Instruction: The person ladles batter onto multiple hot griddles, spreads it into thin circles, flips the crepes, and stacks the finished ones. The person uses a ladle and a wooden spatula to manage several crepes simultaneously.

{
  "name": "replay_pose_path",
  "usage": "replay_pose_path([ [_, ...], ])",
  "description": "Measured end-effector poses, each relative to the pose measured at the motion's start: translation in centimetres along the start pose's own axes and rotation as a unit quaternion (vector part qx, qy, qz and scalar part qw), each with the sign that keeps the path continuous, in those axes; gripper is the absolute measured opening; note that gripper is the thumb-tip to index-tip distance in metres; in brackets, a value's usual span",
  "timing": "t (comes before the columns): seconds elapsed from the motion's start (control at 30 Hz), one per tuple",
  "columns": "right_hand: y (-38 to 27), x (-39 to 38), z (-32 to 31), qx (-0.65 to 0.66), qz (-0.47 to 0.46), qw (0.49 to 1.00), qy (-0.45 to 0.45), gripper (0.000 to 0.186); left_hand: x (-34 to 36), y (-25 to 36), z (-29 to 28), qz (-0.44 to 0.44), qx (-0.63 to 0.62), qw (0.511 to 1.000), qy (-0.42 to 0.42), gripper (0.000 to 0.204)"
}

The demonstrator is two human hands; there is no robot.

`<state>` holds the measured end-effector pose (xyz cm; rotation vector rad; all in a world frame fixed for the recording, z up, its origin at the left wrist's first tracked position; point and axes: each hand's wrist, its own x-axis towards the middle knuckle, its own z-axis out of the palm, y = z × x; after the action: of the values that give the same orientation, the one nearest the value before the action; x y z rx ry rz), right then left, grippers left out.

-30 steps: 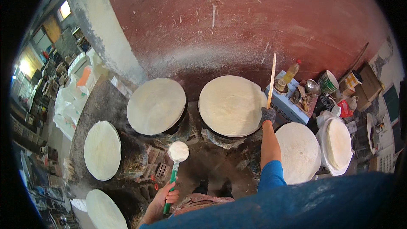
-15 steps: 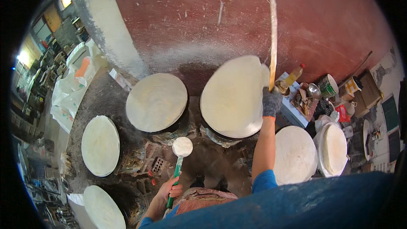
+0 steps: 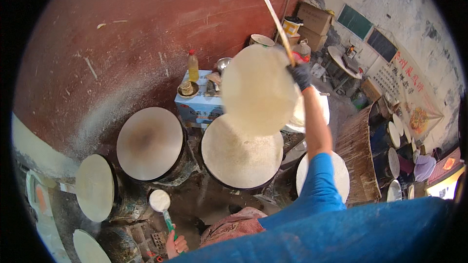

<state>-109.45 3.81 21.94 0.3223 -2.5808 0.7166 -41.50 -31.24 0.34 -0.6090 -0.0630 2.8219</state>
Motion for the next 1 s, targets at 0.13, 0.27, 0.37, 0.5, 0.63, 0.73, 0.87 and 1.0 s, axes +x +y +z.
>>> replay_pose_path([
  [0.13, 2.8, 5.5, -9.1, -0.229, -0.155, 0.959, 0.069, 0.022, 5.3, -5.0, 5.6, 0.028, -0.092, 0.992, 0.079, 0.032],
  [0.27, 6.9, 4.3, -5.8, -0.257, -0.276, 0.918, 0.123, 0.013, 8.6, -6.8, 8.3, -0.022, -0.119, 0.992, 0.026, 0.034],
  [0.37, 13.2, 0.3, 0.9, -0.346, -0.277, 0.891, 0.101, 0.01, 10.1, -6.6, 8.6, -0.021, -0.11, 0.992, 0.059, 0.034],
  [0.5, 19.9, -6.1, 8.9, -0.331, -0.181, 0.926, -0.01, 0.013, 11.4, -6.4, 9.1, -0.005, -0.084, 0.991, 0.102, 0.033],
  [0.63, 22.1, -10.2, 13.3, -0.277, -0.082, 0.947, -0.14, 0.016, 11.9, -7.0, 9.7, 0.007, -0.073, 0.986, 0.147, 0.032],
  [0.73, 22.5, -10.3, 14.7, -0.272, -0.092, 0.952, -0.108, 0.016, 11.9, -7.5, 9.7, 0.017, -0.066, 0.985, 0.157, 0.032],
  [0.87, 22.6, -8.1, 15.7, -0.242, -0.1, 0.962, -0.075, 0.015, 11.5, -8.1, 9.0, 0.031, -0.07, 0.986, 0.149, 0.031],
  [1.0, 20.1, -6.6, 15.9, -0.155, -0.097, 0.98, -0.077, 0.016, 9.6, -10.2, 8.5, 0.048, -0.083, 0.988, 0.121, 0.031],
])
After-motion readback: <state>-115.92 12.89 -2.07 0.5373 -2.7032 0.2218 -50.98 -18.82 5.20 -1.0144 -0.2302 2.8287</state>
